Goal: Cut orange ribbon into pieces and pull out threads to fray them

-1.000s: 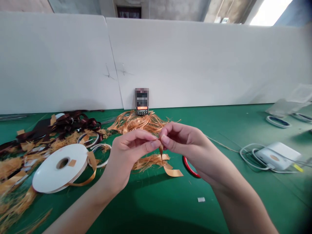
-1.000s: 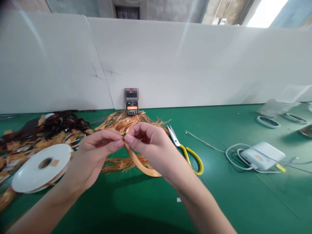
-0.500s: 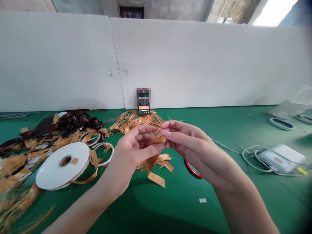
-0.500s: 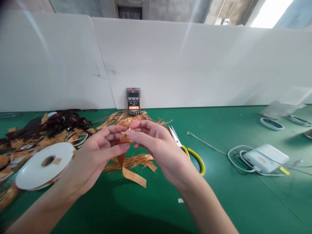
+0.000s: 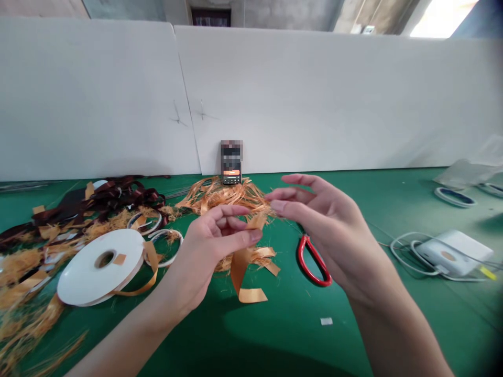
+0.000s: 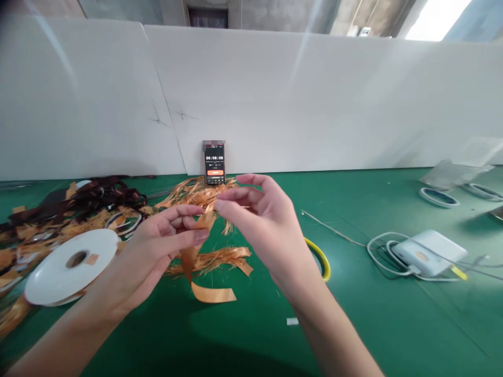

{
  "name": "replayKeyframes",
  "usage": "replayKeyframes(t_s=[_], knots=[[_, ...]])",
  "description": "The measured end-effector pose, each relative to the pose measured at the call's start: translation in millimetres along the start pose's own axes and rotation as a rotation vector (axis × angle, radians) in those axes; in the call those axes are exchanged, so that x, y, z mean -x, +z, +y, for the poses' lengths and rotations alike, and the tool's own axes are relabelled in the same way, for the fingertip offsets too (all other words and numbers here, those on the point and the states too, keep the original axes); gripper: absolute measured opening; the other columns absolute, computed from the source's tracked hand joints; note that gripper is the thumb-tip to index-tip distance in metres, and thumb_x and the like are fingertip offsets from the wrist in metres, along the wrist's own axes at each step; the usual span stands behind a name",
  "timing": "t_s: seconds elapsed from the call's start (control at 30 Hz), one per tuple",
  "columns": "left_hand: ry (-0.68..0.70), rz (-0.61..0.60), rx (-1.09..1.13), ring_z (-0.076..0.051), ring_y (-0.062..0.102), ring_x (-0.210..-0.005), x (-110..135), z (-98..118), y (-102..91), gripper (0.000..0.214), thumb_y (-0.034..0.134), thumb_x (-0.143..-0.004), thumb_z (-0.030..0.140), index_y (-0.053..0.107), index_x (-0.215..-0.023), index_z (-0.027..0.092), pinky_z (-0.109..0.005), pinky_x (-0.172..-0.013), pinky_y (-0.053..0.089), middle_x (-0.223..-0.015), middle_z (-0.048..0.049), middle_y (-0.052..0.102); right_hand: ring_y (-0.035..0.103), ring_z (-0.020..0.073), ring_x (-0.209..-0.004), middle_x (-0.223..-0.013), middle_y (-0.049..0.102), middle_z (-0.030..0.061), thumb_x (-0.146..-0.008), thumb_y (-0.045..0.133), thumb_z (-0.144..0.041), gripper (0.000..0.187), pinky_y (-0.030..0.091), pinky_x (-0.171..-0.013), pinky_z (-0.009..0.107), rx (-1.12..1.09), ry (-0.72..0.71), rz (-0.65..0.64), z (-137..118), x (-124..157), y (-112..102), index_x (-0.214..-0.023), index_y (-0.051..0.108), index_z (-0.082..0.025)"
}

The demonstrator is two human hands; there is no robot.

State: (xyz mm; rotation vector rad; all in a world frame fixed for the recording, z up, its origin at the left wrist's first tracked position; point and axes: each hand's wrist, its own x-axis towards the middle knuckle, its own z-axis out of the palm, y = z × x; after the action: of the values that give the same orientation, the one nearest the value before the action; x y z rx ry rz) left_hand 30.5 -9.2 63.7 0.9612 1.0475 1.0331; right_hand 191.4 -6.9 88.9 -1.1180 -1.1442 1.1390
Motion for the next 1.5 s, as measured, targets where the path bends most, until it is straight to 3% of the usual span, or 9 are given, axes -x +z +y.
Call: replayKeyframes(t_s=[0.1,0.17,0.4,0.63,0.83,1.07,1.23,1.4,1.5], knots=[[-0.008,-0.028,-0.013,-0.01,0.06,-0.078,1,0,-0.2,0.036,0.082,-0.065,0.025,0.063,-0.095,0.018,-0.019,-0.072,0.048,-0.078,0.0018,0.062,0.069,0.0151,-0.078,-0.083,0.074,0.0025,-0.067,0.079,-0.025,0.042,0.055,-0.071,0.026,0.031,0.088,-0.142,1,0,0,-0.101,0.056,-0.018],[-0.008,-0.02,-0.02,-0.009,0.059,-0.077,2,1,-0.5,0.036,0.082,-0.064,0.025,0.063,-0.094,0.018,-0.019,-0.07,0.047,-0.078,0.0023,0.062,0.069,0.0146,-0.074,-0.076,0.073,0.0012,-0.066,0.08,-0.026,0.041,0.055,-0.071,0.027,0.037,0.092,-0.152,1,0,-2,-0.1,0.058,-0.017],[0.003,0.006,0.018,-0.007,0.059,-0.073,0,2,-1.6,0.035,0.084,-0.062,0.024,0.065,-0.091,0.02,-0.018,-0.069,0.046,-0.074,0.0046,0.061,0.07,0.0154,-0.082,-0.082,0.074,0.0025,-0.073,0.076,-0.033,0.036,0.055,-0.077,0.027,-0.054,-0.063,0.109,1,0,-4,-0.101,0.059,-0.018],[-0.024,-0.056,0.016,-0.009,0.06,-0.077,-1,2,-0.2,0.032,0.081,-0.066,0.023,0.065,-0.092,0.018,-0.019,-0.074,0.047,-0.077,0.0024,0.062,0.07,0.015,-0.073,-0.075,0.074,0.0005,-0.064,0.082,-0.025,0.043,0.056,-0.072,0.027,-0.005,0.06,-0.115,0,1,0,-0.1,0.059,-0.017],[-0.015,-0.049,0.041,-0.007,0.058,-0.074,-1,0,-0.6,0.031,0.082,-0.066,0.023,0.065,-0.091,0.019,-0.016,-0.066,0.045,-0.076,0.004,0.06,0.067,0.0123,-0.069,-0.072,0.073,-0.0011,-0.064,0.082,-0.025,0.037,0.054,-0.07,0.025,-0.02,-0.001,-0.002,0,1,-3,-0.093,0.061,-0.019],[-0.012,-0.049,0.017,-0.008,0.059,-0.078,-1,-1,-2.0,0.03,0.081,-0.067,0.025,0.065,-0.092,0.021,-0.018,-0.072,0.047,-0.079,0.0032,0.061,0.064,0.0093,-0.063,-0.064,0.068,-0.0051,-0.062,0.083,-0.022,0.039,0.05,-0.064,0.022,-0.112,-0.003,0.024,4,0,-2,-0.086,0.053,-0.02],[-0.003,-0.038,-0.012,-0.009,0.058,-0.077,0,0,-1.6,0.033,0.082,-0.065,0.026,0.066,-0.094,0.022,-0.019,-0.072,0.046,-0.078,0.0038,0.059,0.064,0.0103,-0.067,-0.066,0.067,-0.0057,-0.064,0.081,-0.019,0.038,0.05,-0.07,0.025,-0.149,-0.011,0.057,8,-1,-4,-0.083,0.048,-0.022],[0.003,-0.027,-0.022,-0.009,0.056,-0.075,3,2,-1.8,0.032,0.082,-0.065,0.026,0.067,-0.092,0.021,-0.02,-0.07,0.046,-0.076,0.0035,0.057,0.065,0.0148,-0.074,-0.067,0.061,-0.0055,-0.066,0.078,-0.019,0.035,0.05,-0.077,0.031,-0.068,-0.16,0.231,4,-5,-14,-0.077,0.045,-0.026],[0.005,-0.024,-0.011,-0.01,0.056,-0.077,2,1,-2.2,0.033,0.082,-0.065,0.026,0.066,-0.093,0.02,-0.021,-0.072,0.046,-0.078,0.0027,0.058,0.066,0.0166,-0.078,-0.071,0.064,-0.0033,-0.067,0.078,-0.023,0.033,0.051,-0.079,0.033,-0.031,-0.104,0.182,1,-6,-16,-0.081,0.049,-0.026]])
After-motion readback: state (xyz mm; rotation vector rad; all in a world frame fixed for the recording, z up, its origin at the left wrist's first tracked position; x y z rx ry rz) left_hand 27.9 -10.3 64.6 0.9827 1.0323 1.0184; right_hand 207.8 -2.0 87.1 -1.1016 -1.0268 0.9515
